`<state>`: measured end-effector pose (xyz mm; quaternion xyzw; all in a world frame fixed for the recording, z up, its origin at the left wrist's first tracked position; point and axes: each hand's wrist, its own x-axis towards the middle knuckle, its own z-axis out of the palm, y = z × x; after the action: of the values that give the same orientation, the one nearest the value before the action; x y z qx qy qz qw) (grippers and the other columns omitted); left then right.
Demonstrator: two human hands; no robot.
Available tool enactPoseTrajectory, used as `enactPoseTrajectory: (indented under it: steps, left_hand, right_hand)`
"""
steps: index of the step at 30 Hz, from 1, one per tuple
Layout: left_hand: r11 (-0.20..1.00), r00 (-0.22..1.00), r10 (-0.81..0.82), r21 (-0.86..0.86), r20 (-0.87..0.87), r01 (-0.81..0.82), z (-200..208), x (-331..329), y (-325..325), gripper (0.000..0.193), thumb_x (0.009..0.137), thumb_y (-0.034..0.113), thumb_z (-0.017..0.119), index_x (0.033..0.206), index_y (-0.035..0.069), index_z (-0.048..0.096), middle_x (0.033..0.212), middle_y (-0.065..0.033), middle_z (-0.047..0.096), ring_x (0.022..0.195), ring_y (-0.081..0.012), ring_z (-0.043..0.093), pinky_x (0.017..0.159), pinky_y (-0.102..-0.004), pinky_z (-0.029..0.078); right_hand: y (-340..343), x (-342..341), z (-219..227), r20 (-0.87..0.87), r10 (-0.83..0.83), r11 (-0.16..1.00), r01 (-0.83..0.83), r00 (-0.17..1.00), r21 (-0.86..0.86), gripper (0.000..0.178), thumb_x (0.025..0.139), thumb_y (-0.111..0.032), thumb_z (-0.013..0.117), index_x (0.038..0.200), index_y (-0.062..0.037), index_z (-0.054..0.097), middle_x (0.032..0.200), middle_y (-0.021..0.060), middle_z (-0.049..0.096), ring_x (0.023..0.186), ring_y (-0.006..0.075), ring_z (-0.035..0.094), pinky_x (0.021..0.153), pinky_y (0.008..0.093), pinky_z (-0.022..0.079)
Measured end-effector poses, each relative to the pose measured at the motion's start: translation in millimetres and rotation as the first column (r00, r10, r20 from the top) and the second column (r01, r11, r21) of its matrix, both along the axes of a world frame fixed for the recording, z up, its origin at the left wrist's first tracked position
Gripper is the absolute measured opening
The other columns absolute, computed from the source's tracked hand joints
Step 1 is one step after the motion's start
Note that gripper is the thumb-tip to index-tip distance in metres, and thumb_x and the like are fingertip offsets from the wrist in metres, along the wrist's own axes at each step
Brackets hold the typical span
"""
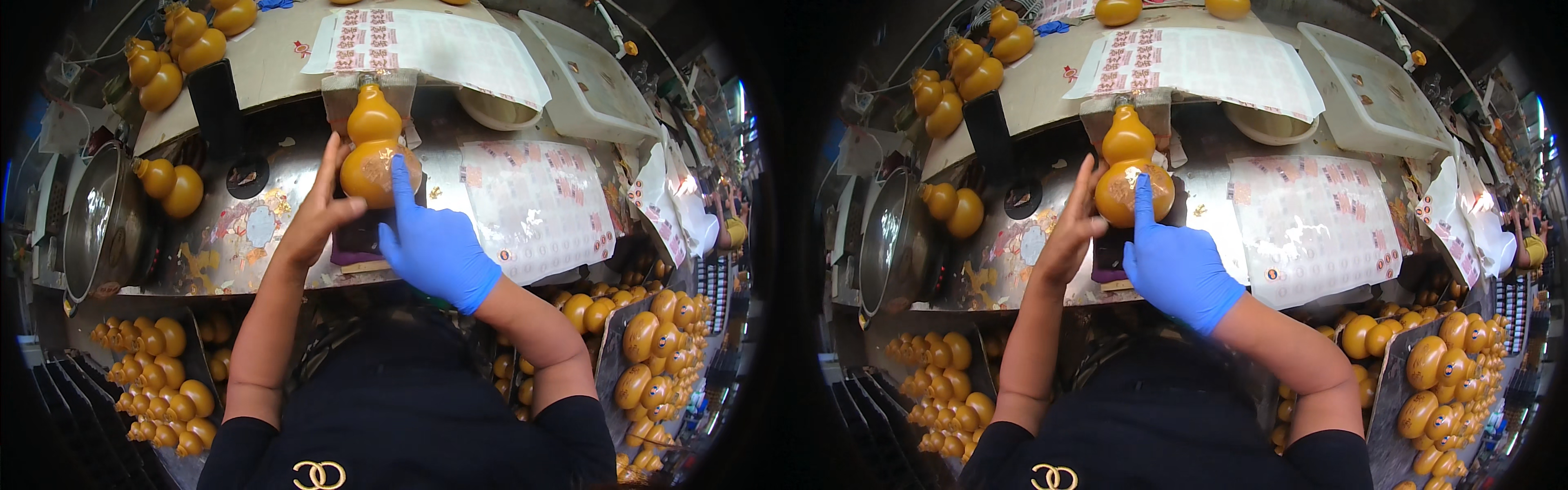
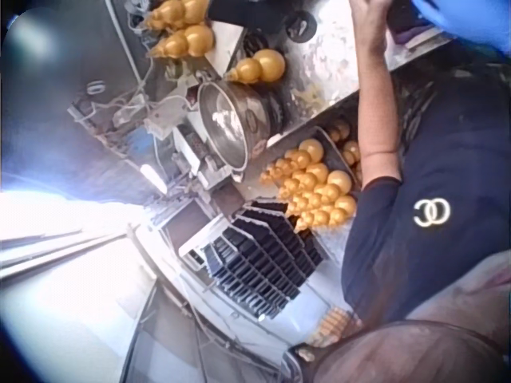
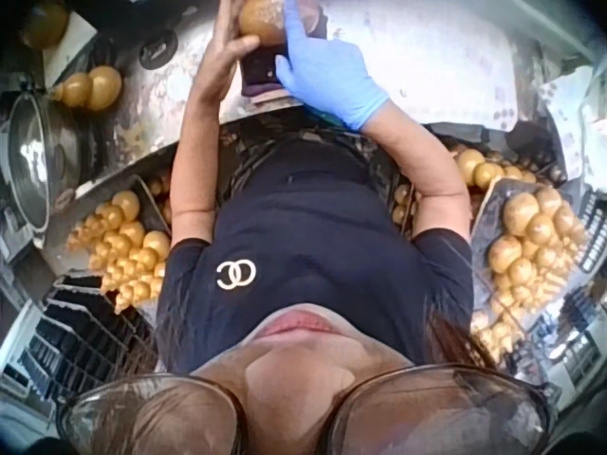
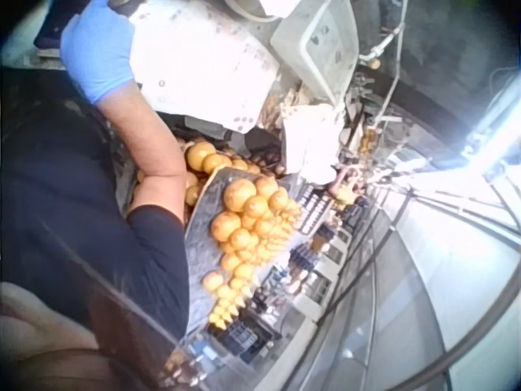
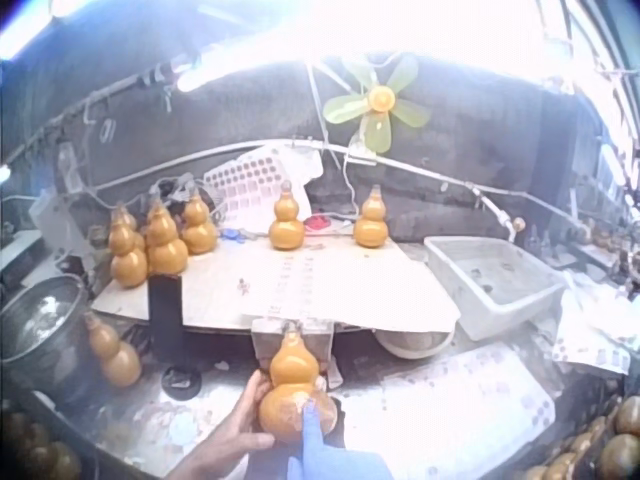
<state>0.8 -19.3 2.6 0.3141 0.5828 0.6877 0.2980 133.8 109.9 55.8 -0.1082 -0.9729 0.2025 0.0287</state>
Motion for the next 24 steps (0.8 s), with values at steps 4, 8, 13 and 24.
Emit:
enactPoseTrajectory:
  steps: [4, 8, 13, 24]
  left_hand:
    - [0.989, 0.992, 0.124, -0.079, 0.027, -0.122, 8, 10, 17, 0.09, 0.085, 0.035, 0.067, 0.15, 0.003, 0.014, 0.147, -0.0191, 0.03, 0.135, -0.0265, 0.033, 0.11, -0.0339, 0.027]
    - [0.998, 0.997, 0.062, -0.029, 0.053, -0.061, 4, 0, 14, 0.084, 0.087, 0.032, 0.067, 0.148, 0.0, 0.019, 0.144, -0.0159, 0.037, 0.131, -0.0226, 0.038, 0.109, -0.0321, 0.029]
    - [1.0, 0.994, -0.024, 0.002, 0.109, 0.024, 9, -11, 8, 0.079, 0.087, 0.027, 0.069, 0.146, -0.001, 0.024, 0.145, -0.0151, 0.037, 0.133, -0.0215, 0.038, 0.109, -0.0315, 0.031]
    - [0.995, 0.998, 0.05, -0.088, 0.034, -0.047, -11, -8, 2, 0.071, 0.088, 0.025, 0.069, 0.143, -0.003, 0.032, 0.134, -0.0136, 0.049, 0.122, -0.019, 0.049, 0.104, -0.0296, 0.037]
  right_hand:
    - [-12, 1, -2, -0.019, -0.006, 0.999, 0.006, 1.0, 0.033, 0.078, 0.085, -0.025, 0.059, 0.145, 0.0041, 0.018, 0.056, 0.0189, 0.059, 0.046, 0.0358, 0.058, 0.048, 0.0462, 0.049]
    - [6, 13, -4, -0.118, -0.128, 0.932, 0.079, 0.985, -0.353, 0.068, 0.086, -0.032, 0.061, 0.139, 0.002, 0.034, 0.058, 0.0132, 0.059, 0.05, 0.0255, 0.061, 0.05, 0.0389, 0.048]
    - [65, -18, -33, 0.024, -0.307, 0.522, 0.189, 0.951, -0.832, 0.064, 0.082, -0.051, 0.067, 0.12, 0.0005, 0.057, 0.067, 0.0021, 0.057, 0.061, 0.0073, 0.052, 0.058, 0.0225, 0.043]
    - [73, -36, -62, -0.087, -0.145, 0.512, 0.0, 0.986, -0.859, 0.059, 0.08, -0.04, 0.075, 0.12, 0.0014, 0.06, 0.068, -0.0076, 0.049, 0.06, 0.0006, 0.039, 0.055, 0.0168, 0.034]
